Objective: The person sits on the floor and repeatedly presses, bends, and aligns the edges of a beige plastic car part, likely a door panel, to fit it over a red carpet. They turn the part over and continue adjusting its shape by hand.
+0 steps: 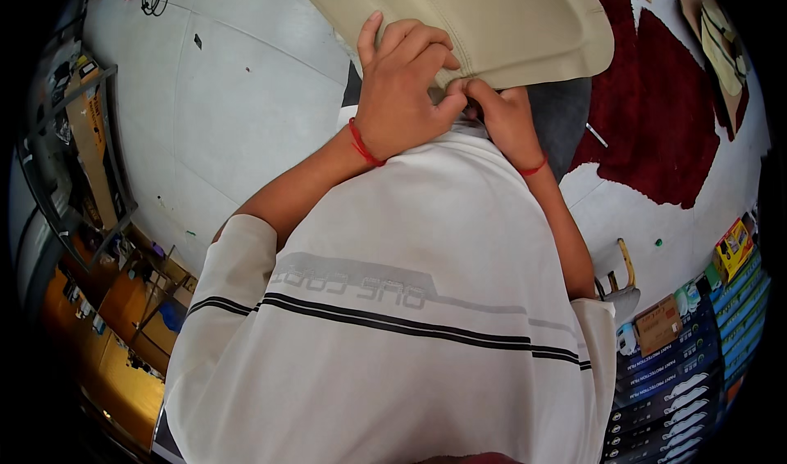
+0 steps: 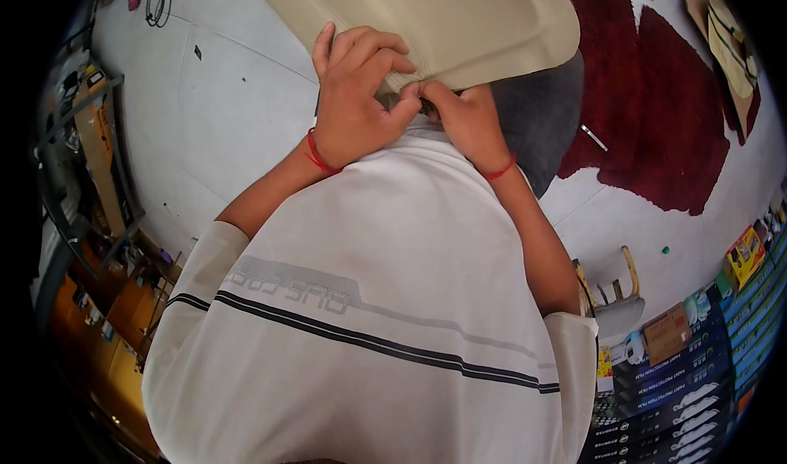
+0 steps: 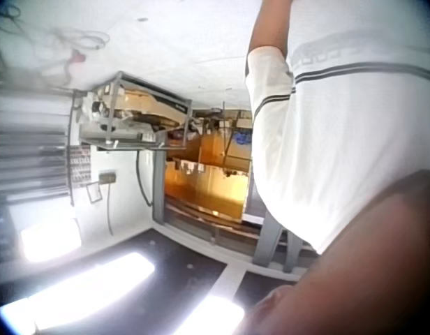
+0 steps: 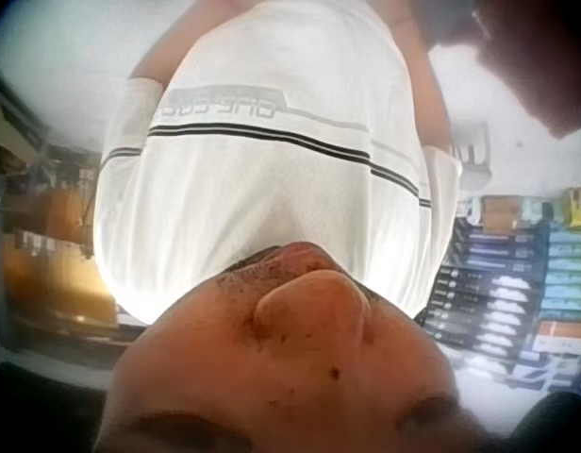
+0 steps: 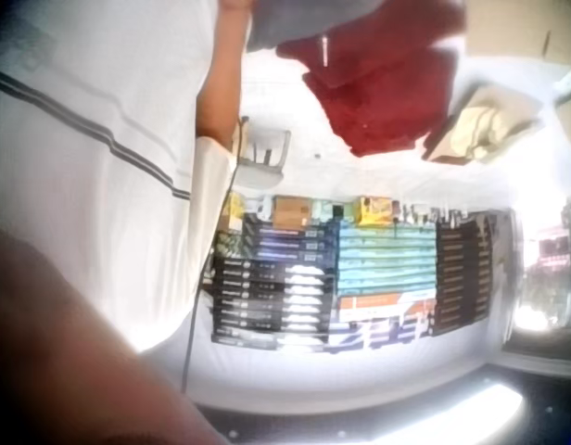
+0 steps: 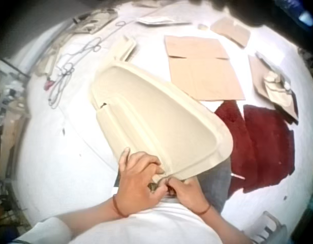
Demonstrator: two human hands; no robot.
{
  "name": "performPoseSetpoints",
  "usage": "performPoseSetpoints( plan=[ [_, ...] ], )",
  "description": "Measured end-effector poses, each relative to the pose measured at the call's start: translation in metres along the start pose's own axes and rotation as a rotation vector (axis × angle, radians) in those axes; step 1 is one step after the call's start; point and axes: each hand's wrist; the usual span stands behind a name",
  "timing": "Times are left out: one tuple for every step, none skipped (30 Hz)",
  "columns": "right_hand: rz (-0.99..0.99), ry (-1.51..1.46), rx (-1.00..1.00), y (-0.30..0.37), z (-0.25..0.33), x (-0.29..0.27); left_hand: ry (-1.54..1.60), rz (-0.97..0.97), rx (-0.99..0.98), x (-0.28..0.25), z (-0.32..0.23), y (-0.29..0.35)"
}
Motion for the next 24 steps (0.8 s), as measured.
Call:
performPoseSetpoints(
  plan=[
    [-0.002,-0.009,-0.016,0.000,-0.001,0.000,-0.011,-0.013,-0.014,0.002,-0.002,0.000],
    [-0.005,-0.020,-0.031,0.001,-0.002,0.000,-0.017,-0.019,-0.011,0.003,-0.003,0.000],
    [-0.009,-0.030,-0.047,0.002,-0.003,0.000,-0.024,-0.025,-0.007,0.004,-0.003,-0.001],
    [-0.016,-0.057,-0.059,0.002,-0.004,0.001,-0.031,-0.034,-0.004,0.004,-0.003,-0.002],
    [-0.024,-0.084,-0.071,0.003,-0.004,0.002,-0.047,-0.037,0.015,0.006,-0.003,-0.001],
    [-0.031,-0.111,-0.082,0.004,-0.004,0.004,-0.063,-0.040,0.034,0.009,-0.002,0.000],
    [-0.029,-0.100,-0.094,0.006,-0.004,0.005,-0.079,-0.042,0.055,0.011,-0.001,0.001],
    [-0.027,-0.088,-0.105,0.008,-0.004,0.006,-0.075,-0.034,0.084,0.012,0.001,0.002],
    [-0.024,-0.077,-0.115,0.009,-0.003,0.006,-0.071,-0.026,0.113,0.011,0.004,0.004],
    [-0.015,-0.064,-0.120,0.010,-0.004,0.005,-0.064,-0.017,0.139,0.010,0.006,0.007],
    [-0.005,-0.052,-0.125,0.010,-0.005,0.004,-0.044,0.001,0.166,0.008,0.009,0.007],
    [0.005,-0.039,-0.129,0.010,-0.005,0.003,-0.025,0.020,0.192,0.005,0.013,0.007],
    [-0.002,-0.017,-0.118,0.010,-0.004,0.003,-0.010,0.037,0.223,0.002,0.015,0.005],
    [-0.009,0.004,-0.108,0.010,-0.003,0.003,0.002,0.053,0.219,0.001,0.015,0.005],
    [-0.016,0.026,-0.097,0.010,-0.002,0.004,0.014,0.069,0.216,0.000,0.014,0.005],
    [-0.017,0.022,-0.097,0.010,0.000,0.004,0.024,0.085,0.213,-0.002,0.014,0.005],
    [-0.019,0.018,-0.096,0.010,0.002,0.005,0.012,0.080,0.214,-0.002,0.014,0.005],
    [-0.022,0.014,-0.096,0.010,0.004,0.006,0.000,0.076,0.215,-0.002,0.014,0.006],
    [-0.026,0.046,-0.101,0.010,0.006,0.007,-0.007,0.077,0.219,-0.001,0.013,0.007],
    [-0.029,0.077,-0.105,0.010,0.008,0.008,-0.015,0.078,0.224,-0.001,0.013,0.007],
    [-0.033,0.108,-0.109,0.010,0.009,0.009,-0.023,0.079,0.229,-0.001,0.014,0.007],
    [-0.048,0.113,-0.103,0.009,0.008,0.009,-0.029,0.072,0.233,0.000,0.015,0.005],
    [-0.063,0.117,-0.097,0.008,0.007,0.009,-0.032,0.065,0.235,0.001,0.015,0.005],
    [-0.077,0.121,-0.091,0.008,0.006,0.008,-0.035,0.058,0.237,0.004,0.016,0.007]
  ],
)
Point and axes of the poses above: each hand's wrist, its own y-axis away from the middle knuckle, its own x-axis out of the palm, z = x × y, and after that the axes turned 6 degrees about z, right-handed
